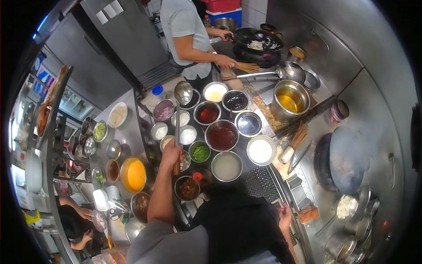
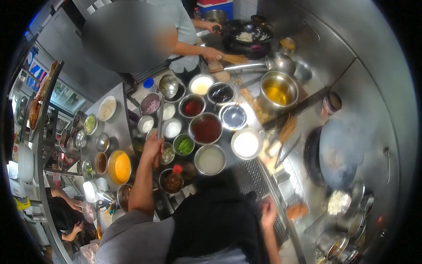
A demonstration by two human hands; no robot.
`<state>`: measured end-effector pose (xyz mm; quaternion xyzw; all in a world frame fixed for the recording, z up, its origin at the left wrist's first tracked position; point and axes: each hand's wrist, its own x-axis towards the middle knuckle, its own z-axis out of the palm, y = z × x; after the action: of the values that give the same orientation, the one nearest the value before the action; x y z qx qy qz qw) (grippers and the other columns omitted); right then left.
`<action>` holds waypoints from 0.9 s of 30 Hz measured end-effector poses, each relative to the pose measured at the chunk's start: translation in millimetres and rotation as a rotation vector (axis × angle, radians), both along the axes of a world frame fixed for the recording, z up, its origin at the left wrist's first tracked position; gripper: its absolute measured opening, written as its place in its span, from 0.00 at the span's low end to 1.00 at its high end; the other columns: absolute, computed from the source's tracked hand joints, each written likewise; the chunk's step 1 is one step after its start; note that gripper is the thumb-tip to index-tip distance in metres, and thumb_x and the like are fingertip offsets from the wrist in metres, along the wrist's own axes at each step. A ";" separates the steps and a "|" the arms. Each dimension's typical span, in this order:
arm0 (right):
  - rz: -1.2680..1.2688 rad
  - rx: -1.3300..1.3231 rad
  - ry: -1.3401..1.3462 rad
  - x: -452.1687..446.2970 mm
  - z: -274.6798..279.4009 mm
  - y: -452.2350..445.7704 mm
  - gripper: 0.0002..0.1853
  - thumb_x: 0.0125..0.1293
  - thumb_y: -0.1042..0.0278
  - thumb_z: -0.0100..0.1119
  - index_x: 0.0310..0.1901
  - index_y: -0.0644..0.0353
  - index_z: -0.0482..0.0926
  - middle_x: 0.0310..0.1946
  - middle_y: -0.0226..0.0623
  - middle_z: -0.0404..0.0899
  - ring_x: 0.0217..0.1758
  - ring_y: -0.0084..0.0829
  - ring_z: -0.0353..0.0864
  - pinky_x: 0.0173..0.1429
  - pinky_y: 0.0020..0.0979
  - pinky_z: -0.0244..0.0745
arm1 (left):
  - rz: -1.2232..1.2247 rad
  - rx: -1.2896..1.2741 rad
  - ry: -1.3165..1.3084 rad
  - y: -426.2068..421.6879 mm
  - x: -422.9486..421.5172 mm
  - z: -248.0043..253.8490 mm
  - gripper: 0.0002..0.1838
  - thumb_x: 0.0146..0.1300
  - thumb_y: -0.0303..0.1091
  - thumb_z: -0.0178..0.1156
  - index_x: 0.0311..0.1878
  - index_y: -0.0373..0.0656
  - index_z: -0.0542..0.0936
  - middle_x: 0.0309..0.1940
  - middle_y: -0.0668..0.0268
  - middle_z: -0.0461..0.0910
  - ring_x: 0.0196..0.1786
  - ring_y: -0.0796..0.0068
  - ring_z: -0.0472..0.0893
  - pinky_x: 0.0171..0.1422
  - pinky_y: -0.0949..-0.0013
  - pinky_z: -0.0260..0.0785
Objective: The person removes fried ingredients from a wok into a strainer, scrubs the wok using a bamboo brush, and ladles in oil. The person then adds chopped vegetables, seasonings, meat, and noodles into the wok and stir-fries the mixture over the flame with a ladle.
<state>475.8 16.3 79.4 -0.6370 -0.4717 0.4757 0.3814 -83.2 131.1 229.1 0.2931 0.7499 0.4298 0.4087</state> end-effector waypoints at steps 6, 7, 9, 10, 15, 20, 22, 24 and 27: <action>-0.034 0.006 -0.041 5.0 -5.2 -6.4 0.16 0.78 0.70 0.48 0.61 0.69 0.72 0.36 0.36 0.81 0.33 0.21 0.78 0.39 0.22 0.75 | -0.011 -0.007 -0.024 5.9 -9.9 -10.3 0.07 0.64 0.25 0.53 0.45 0.42 0.74 0.21 0.69 0.71 0.15 0.77 0.72 0.19 0.69 0.68; -0.039 -0.005 0.005 6.9 -7.1 -5.7 0.16 0.78 0.68 0.48 0.61 0.68 0.72 0.34 0.35 0.80 0.32 0.21 0.78 0.37 0.22 0.75 | -0.013 -0.007 -0.025 5.8 -11.5 -11.3 0.07 0.64 0.25 0.53 0.45 0.42 0.74 0.21 0.69 0.71 0.15 0.77 0.72 0.19 0.69 0.68; -0.044 -0.016 0.052 6.1 -6.7 -4.5 0.16 0.78 0.67 0.48 0.61 0.68 0.71 0.32 0.34 0.80 0.30 0.21 0.78 0.35 0.22 0.74 | -0.023 0.001 -0.061 5.4 -14.1 -12.0 0.07 0.63 0.25 0.54 0.45 0.42 0.74 0.21 0.70 0.71 0.15 0.78 0.72 0.19 0.69 0.68; -0.066 -0.038 0.082 4.4 -3.9 -3.5 0.16 0.78 0.68 0.47 0.61 0.67 0.71 0.31 0.33 0.80 0.29 0.21 0.77 0.33 0.22 0.74 | -0.023 0.001 -0.060 5.1 -14.8 -11.6 0.07 0.63 0.25 0.54 0.45 0.42 0.74 0.21 0.70 0.71 0.15 0.78 0.72 0.19 0.69 0.68; -0.048 -0.039 0.050 1.9 1.4 1.7 0.16 0.78 0.70 0.47 0.61 0.67 0.71 0.30 0.33 0.79 0.28 0.21 0.77 0.32 0.23 0.73 | 0.036 0.023 -0.144 2.5 -13.7 -6.0 0.07 0.64 0.26 0.54 0.45 0.43 0.74 0.21 0.71 0.71 0.16 0.78 0.72 0.19 0.70 0.67; -0.038 -0.055 0.008 0.0 -0.2 2.8 0.16 0.76 0.73 0.48 0.61 0.68 0.70 0.30 0.35 0.79 0.28 0.22 0.78 0.32 0.23 0.74 | 0.054 0.042 -0.168 -0.5 -15.8 -1.3 0.07 0.65 0.26 0.54 0.45 0.43 0.73 0.21 0.70 0.71 0.16 0.78 0.72 0.18 0.70 0.67; -0.044 -0.106 0.041 -0.8 7.1 3.3 0.18 0.75 0.75 0.50 0.64 0.67 0.69 0.34 0.35 0.81 0.31 0.20 0.76 0.36 0.21 0.72 | 0.058 0.045 -0.178 -0.2 -18.7 -4.9 0.06 0.65 0.27 0.54 0.45 0.43 0.73 0.21 0.70 0.71 0.15 0.77 0.72 0.18 0.69 0.67; -0.050 -0.159 0.074 -0.1 8.7 2.5 0.21 0.74 0.77 0.51 0.66 0.66 0.67 0.37 0.35 0.83 0.34 0.18 0.75 0.41 0.19 0.70 | 0.048 0.080 -0.212 -0.6 -25.5 -16.3 0.06 0.65 0.27 0.54 0.44 0.44 0.73 0.20 0.71 0.71 0.16 0.78 0.71 0.18 0.70 0.65; 0.032 -0.108 0.078 12.4 -3.7 0.1 0.22 0.72 0.80 0.49 0.66 0.66 0.67 0.38 0.36 0.82 0.36 0.19 0.77 0.42 0.21 0.74 | 0.143 0.132 -0.421 -2.8 -14.6 -0.9 0.17 0.60 0.24 0.53 0.54 0.43 0.74 0.19 0.72 0.69 0.16 0.80 0.68 0.18 0.73 0.60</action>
<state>488.2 16.4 75.7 -0.6298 -0.4404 0.5310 0.3570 -97.8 128.3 228.1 0.1692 0.6373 0.5575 0.5045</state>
